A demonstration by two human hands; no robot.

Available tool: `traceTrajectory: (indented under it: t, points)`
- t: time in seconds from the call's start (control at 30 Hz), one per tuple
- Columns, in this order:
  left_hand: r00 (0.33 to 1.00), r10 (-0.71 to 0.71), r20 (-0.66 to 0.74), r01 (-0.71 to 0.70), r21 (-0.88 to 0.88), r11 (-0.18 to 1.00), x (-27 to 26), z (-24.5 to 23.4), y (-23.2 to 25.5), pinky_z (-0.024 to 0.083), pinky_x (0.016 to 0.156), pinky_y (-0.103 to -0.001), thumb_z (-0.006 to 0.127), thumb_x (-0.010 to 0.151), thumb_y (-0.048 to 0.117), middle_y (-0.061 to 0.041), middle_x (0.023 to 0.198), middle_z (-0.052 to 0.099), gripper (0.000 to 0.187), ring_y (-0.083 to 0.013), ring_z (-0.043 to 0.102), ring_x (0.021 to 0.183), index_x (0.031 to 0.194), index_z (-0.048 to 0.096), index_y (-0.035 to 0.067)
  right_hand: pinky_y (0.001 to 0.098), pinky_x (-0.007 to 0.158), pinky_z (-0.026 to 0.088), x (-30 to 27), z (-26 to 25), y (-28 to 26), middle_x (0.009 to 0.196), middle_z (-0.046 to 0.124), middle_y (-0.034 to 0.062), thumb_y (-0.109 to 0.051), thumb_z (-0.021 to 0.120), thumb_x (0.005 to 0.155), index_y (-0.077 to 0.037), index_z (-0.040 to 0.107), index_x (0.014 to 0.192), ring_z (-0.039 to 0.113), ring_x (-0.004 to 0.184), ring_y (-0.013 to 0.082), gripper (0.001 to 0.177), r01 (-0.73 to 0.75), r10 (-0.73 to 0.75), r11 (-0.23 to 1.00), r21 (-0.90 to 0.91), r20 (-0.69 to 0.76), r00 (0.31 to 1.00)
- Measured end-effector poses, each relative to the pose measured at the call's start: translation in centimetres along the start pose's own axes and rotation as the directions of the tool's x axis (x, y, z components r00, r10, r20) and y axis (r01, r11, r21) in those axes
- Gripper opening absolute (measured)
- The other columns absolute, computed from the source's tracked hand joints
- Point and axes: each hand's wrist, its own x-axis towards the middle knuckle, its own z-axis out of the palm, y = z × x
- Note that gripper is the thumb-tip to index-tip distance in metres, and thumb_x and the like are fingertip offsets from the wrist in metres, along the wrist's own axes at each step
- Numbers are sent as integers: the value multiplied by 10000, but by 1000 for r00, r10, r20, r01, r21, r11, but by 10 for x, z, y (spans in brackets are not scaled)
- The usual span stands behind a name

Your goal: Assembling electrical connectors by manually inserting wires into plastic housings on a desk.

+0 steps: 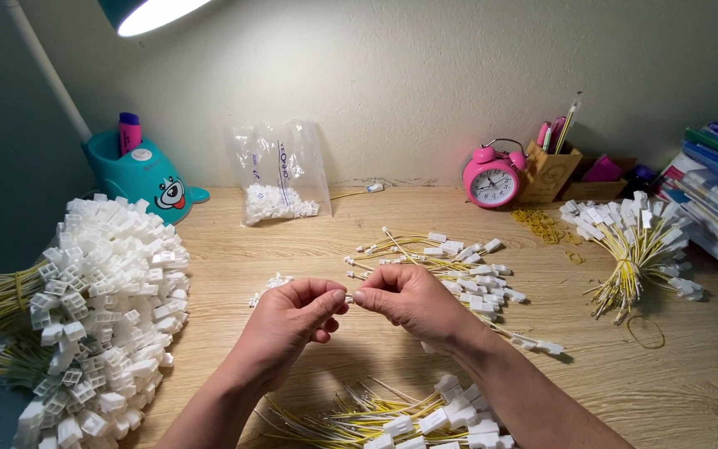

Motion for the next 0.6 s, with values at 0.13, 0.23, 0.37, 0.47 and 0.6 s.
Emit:
traceTrajectory:
  t: [0.13, 0.23, 0.37, 0.47, 0.6]
  points:
    - [999, 39, 24, -39, 13, 999, 4, -2, -6, 405, 485, -233, 693, 873, 121, -132, 758, 671, 127, -163, 547, 579, 848, 685, -3, 238, 437, 202, 3, 0, 7, 539, 452, -31, -188, 744, 843, -85, 656, 754, 315, 491, 67, 162, 20, -20, 999, 30, 5, 1000]
    - [998, 61, 28, -61, 1, 998, 3, -1, -8, 415, 489, -238, 666, 892, 114, -126, 767, 663, 117, -165, 550, 588, 844, 663, 7, 235, 431, 240, 1, 4, 2, 599, 514, 9, -124, 732, 850, -42, 655, 778, 356, 494, 86, 134, -31, 35, 997, 73, -55, 998]
    - [995, 93, 41, -94, 18, 995, 7, -1, -16, 426, 489, -240, 660, 902, 126, -101, 764, 660, 113, -149, 545, 583, 851, 663, 25, 224, 407, 208, 3, 3, 7, 616, 484, 19, -107, 697, 887, -38, 611, 777, 342, 457, 83, 156, -18, 21, 985, 174, -17, 1000]
    - [990, 113, 81, -114, 8, 993, 8, -2, -20, 426, 516, -232, 629, 925, 134, -64, 779, 649, 98, -122, 541, 614, 859, 648, 65, 230, 404, 213, 3, 7, 7, 594, 497, 14, -91, 683, 882, -43, 627, 767, 345, 451, 82, 137, -6, 17, 987, 164, -64, 998]
    - [989, 116, 93, -114, -26, 993, 6, -1, -20, 434, 534, -239, 612, 933, 136, -57, 798, 645, 78, -117, 542, 623, 885, 647, 85, 236, 420, 216, 2, 9, 6, 608, 478, 12, -113, 684, 880, -50, 632, 782, 339, 468, 94, 128, 5, 9, 990, 143, -94, 996]
